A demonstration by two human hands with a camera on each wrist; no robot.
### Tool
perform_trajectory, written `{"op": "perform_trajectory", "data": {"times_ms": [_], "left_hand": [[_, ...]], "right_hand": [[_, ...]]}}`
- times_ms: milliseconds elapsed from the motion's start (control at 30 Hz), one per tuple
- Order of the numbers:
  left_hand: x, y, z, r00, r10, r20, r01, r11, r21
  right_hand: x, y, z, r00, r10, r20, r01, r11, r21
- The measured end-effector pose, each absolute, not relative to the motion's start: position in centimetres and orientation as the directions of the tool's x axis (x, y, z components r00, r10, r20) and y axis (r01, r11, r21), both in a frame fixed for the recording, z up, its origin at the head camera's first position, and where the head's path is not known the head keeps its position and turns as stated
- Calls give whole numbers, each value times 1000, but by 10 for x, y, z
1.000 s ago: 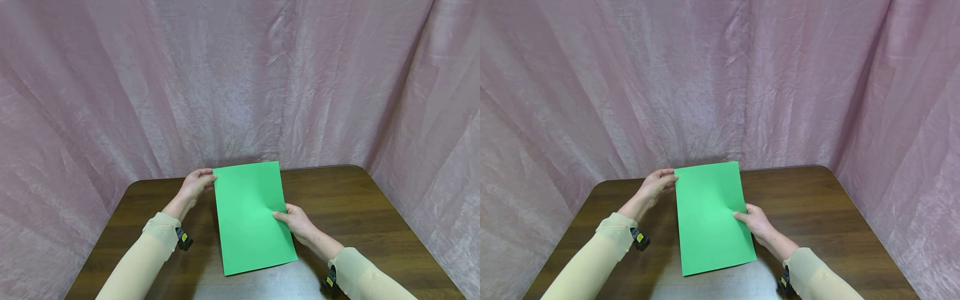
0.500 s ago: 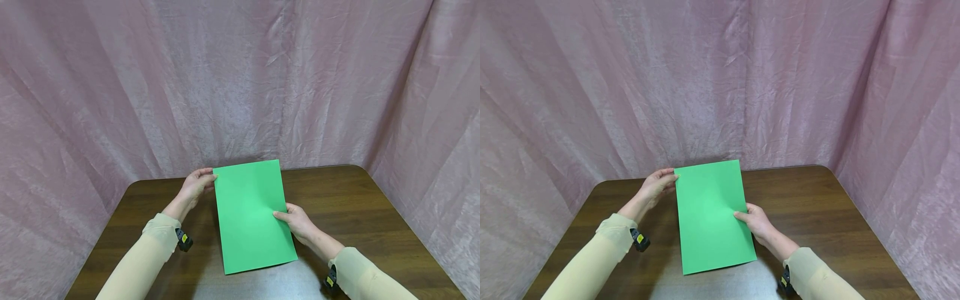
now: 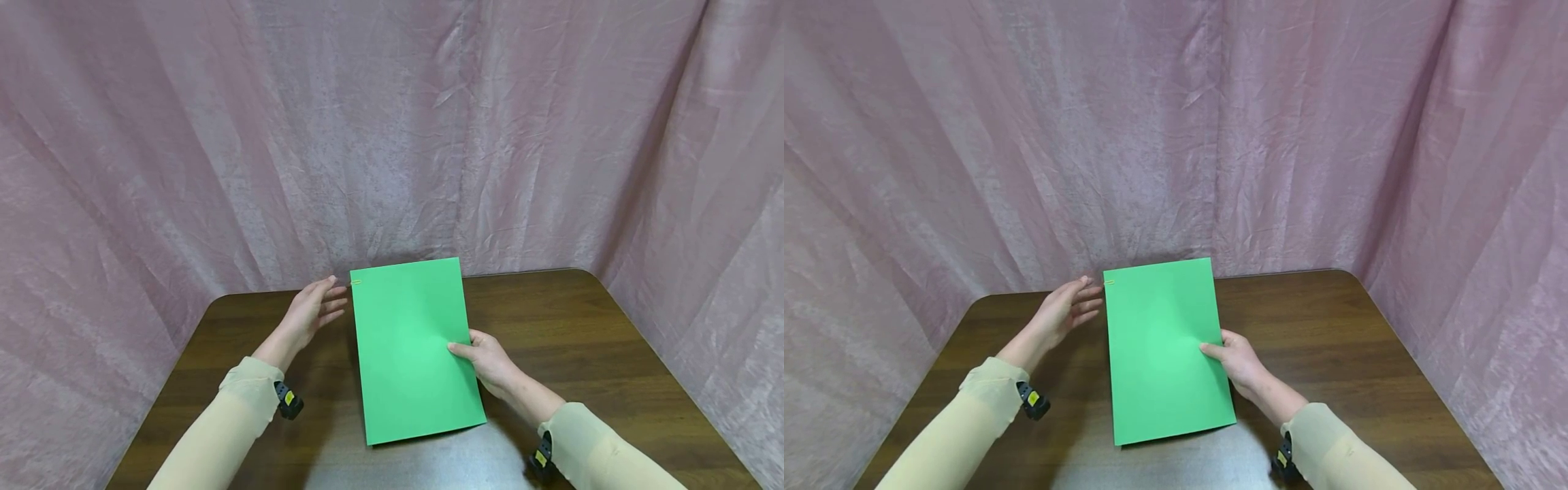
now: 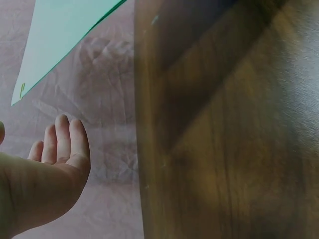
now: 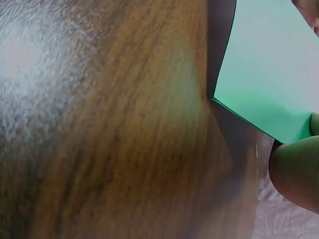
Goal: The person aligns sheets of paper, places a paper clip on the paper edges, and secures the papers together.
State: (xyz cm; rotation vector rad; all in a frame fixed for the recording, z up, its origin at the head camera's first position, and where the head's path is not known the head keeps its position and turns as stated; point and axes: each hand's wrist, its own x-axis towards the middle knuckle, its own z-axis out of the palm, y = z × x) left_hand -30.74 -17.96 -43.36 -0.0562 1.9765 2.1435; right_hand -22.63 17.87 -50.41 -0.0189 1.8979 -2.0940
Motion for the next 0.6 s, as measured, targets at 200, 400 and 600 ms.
{"op": "perform_trajectory", "data": {"times_ms": [200, 400, 600], "left_hand": [[-297, -185, -444, -963, 174, -207, -215, -28, 976], [-282, -186, -458, -955, 199, -220, -228, -18, 973], [-262, -176, -471, -941, 242, -237, -245, -2, 970]], "right_hand": [[-227, 180, -502, -951, -232, -206, 227, -65, -972], [-227, 181, -500, -953, -224, -202, 223, -72, -972], [-227, 183, -498, -955, -239, -175, 200, -86, -976]]}}
